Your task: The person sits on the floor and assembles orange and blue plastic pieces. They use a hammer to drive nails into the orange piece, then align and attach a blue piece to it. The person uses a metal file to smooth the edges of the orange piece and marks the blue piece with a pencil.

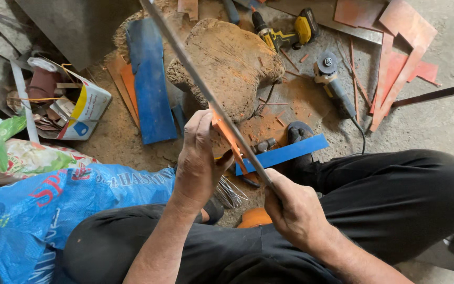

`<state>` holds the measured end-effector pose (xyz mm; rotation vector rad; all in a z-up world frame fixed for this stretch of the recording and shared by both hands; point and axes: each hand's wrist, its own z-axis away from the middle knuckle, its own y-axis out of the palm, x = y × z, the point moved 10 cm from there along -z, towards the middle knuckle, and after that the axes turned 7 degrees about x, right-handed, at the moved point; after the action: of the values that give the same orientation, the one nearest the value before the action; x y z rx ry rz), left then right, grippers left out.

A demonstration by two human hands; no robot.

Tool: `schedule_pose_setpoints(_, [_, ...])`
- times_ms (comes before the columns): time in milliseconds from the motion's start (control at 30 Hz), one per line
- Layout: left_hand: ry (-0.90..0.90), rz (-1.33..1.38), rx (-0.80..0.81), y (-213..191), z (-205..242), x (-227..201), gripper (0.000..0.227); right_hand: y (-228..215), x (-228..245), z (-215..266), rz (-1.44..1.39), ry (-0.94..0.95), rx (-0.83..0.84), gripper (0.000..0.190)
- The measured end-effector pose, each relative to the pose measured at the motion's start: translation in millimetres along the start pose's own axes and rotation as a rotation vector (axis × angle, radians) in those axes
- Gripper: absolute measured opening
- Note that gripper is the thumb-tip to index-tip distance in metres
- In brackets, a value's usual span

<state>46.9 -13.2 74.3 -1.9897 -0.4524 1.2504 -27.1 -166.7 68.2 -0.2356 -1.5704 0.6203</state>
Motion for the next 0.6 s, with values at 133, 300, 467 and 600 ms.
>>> schedule_pose_setpoints(133, [0.021,-0.005,0.004,-1,0,-1,0.101,4,1,-4,0.057,-0.006,0.037,0.039])
schedule_pose_setpoints(300, [0.006,-0.011,0.028,0,0,-1,0.103,3,5,-4,0.036,-0.038,0.037,0.038])
schedule_pose_setpoints(467, [-0.003,-0.003,-0.005,-5,-3,-5,0.103,1,5,-2,-0.017,-0.008,0.024,0.037])
schedule_pose_setpoints(600, [0.020,-0.063,-0.005,-7,-1,-8,0.106,-9,22,4,0.016,-0.134,-0.046,0.037])
